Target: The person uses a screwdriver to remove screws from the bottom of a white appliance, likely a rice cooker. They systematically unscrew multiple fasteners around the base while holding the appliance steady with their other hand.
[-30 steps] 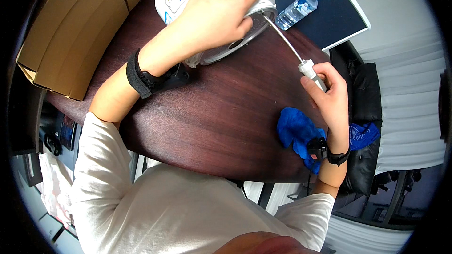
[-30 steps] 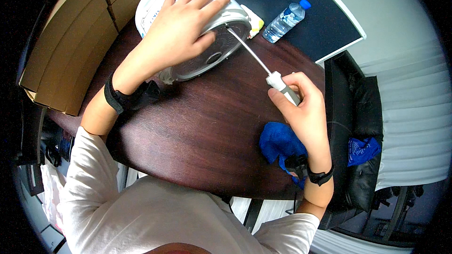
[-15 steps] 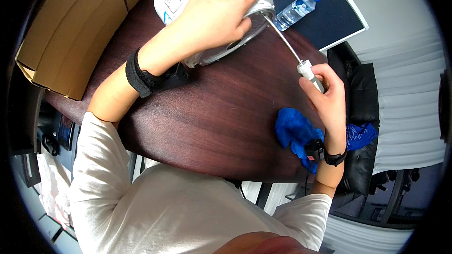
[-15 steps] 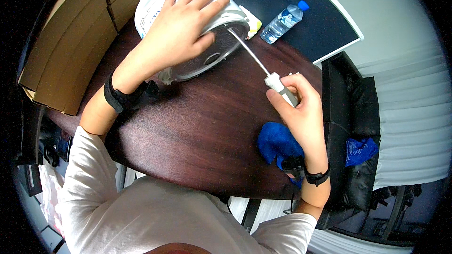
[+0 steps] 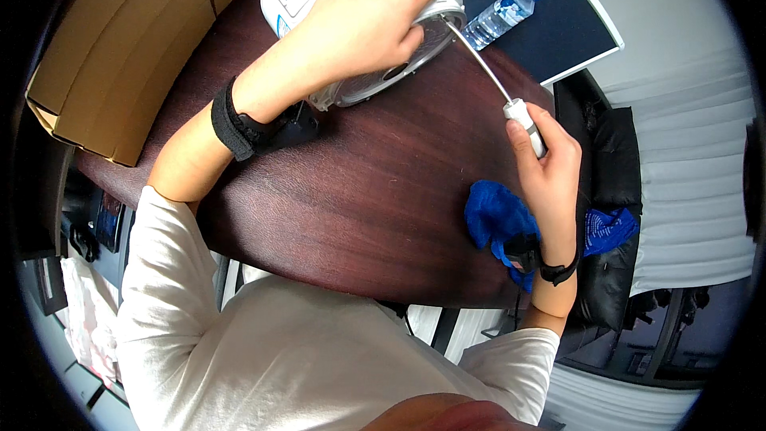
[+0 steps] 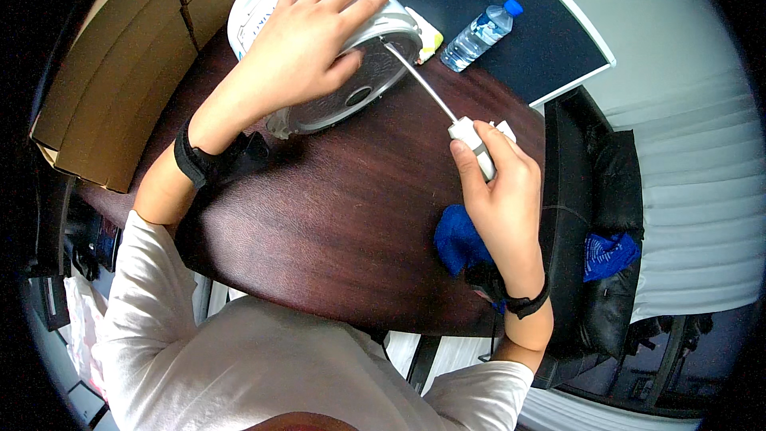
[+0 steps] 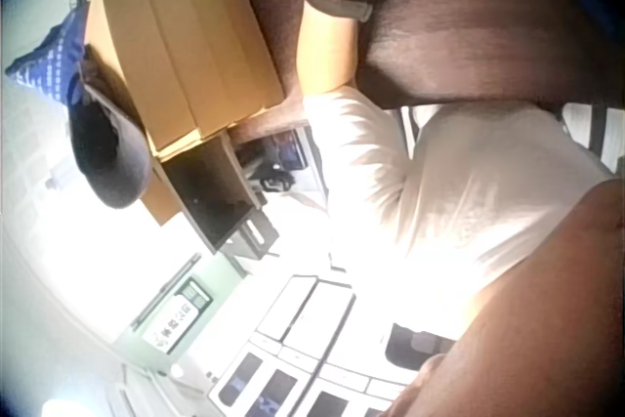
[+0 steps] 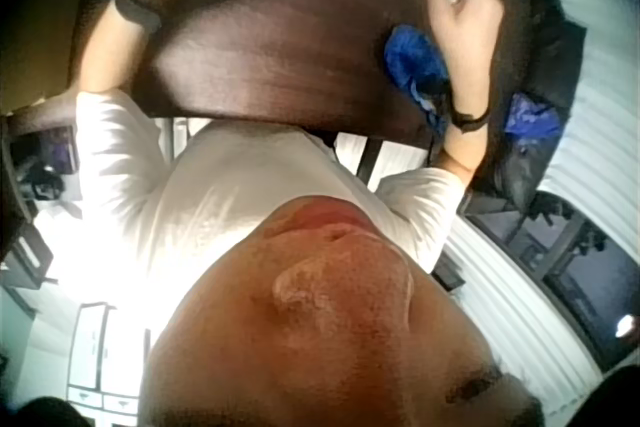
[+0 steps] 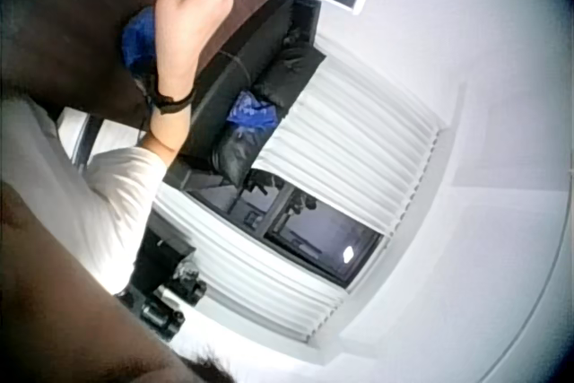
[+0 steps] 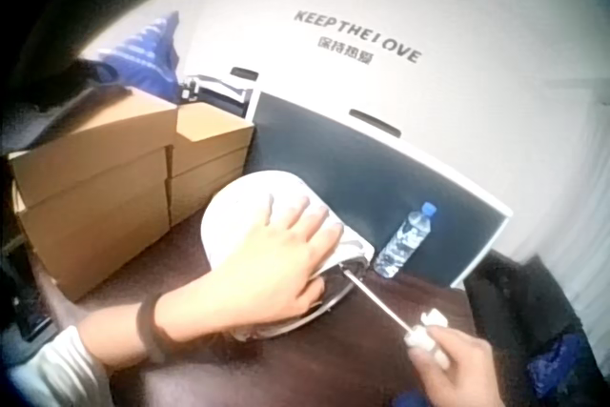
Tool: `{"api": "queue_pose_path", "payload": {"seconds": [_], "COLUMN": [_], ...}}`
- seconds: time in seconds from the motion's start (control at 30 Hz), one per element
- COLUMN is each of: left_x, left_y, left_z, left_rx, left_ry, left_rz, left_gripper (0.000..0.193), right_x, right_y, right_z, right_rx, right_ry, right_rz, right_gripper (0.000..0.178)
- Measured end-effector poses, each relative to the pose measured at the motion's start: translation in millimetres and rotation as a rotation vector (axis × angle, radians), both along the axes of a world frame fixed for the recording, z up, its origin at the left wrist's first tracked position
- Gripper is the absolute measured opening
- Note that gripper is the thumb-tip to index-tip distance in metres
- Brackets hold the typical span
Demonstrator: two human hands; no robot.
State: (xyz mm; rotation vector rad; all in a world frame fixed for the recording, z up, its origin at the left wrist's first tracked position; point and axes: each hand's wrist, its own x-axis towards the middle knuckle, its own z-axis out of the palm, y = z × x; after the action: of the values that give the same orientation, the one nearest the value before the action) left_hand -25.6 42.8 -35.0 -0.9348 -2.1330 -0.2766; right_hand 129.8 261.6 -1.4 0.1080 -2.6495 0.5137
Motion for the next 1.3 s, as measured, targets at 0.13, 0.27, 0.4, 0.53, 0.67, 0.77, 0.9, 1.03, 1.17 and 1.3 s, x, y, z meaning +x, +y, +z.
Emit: {"api": "queue_pose_path", "payload": {"seconds": [0.13, 0.27, 0.4, 0.53, 0.67, 0.77, 0.9, 1.03, 1.17, 1.3], "left_x": [-1.7, -1.1, -1.2, -1.0, -1.2, -1.6, -1.4, -1.8, -1.3, -0.4], "left_y": [-0.1, 0.4, 1.3, 1.1, 0.3, 0.9, 1.6, 1.7, 1.7, 1.5], "left_z": [0.1, -0.3, -0.2, -0.2, -0.4, -0.9, -0.2, -0.8, -1.2, 0.5], "left_rx": [0.005, -0.003, 0.016, 0.021, 0.023, 0.025, 0.026, 0.027, 0.028, 0.018], "left_ry": [-0.007, -0.018, -0.01, 0.001, 0.005, 0.004, 0.001, -0.002, -0.001, -0.019], "left_rz": [-0.009, -0.007, -0.015, -0.012, -0.015, -0.013, -0.002, -0.004, -0.002, -0.002], "left_gripper": [0.057, 0.057, 0.057, 0.057, 0.056, 0.056, 0.056, 0.056, 0.057, 0.057], "right_x": [-7.1, -9.2, -10.3, -10.2, -8.8, -8.2, -7.6, -7.8, -7.4, -8.3], "right_y": [7.1, 13.0, 18.0, 16.1, 13.9, 11.0, 14.2, 13.9, 12.4, 14.4], "right_z": [2.1, 1.4, -2.9, -2.6, 0.3, 2.5, 0.2, 0.1, 2.5, 1.4], "right_rx": [0.007, -0.053, -0.075, -0.059, -0.049, -0.063, -0.059, -0.056, -0.057, -0.05], "right_ry": [0.017, -0.025, -0.041, -0.041, -0.044, -0.05, -0.037, -0.027, -0.037, -0.017], "right_rz": [0.02, 0.015, 0.005, -0.001, -0.007, -0.004, -0.011, 0.001, -0.015, 0.0], "right_gripper": [0.024, 0.024, 0.025, 0.025, 0.025, 0.026, 0.026, 0.026, 0.026, 0.026]}}
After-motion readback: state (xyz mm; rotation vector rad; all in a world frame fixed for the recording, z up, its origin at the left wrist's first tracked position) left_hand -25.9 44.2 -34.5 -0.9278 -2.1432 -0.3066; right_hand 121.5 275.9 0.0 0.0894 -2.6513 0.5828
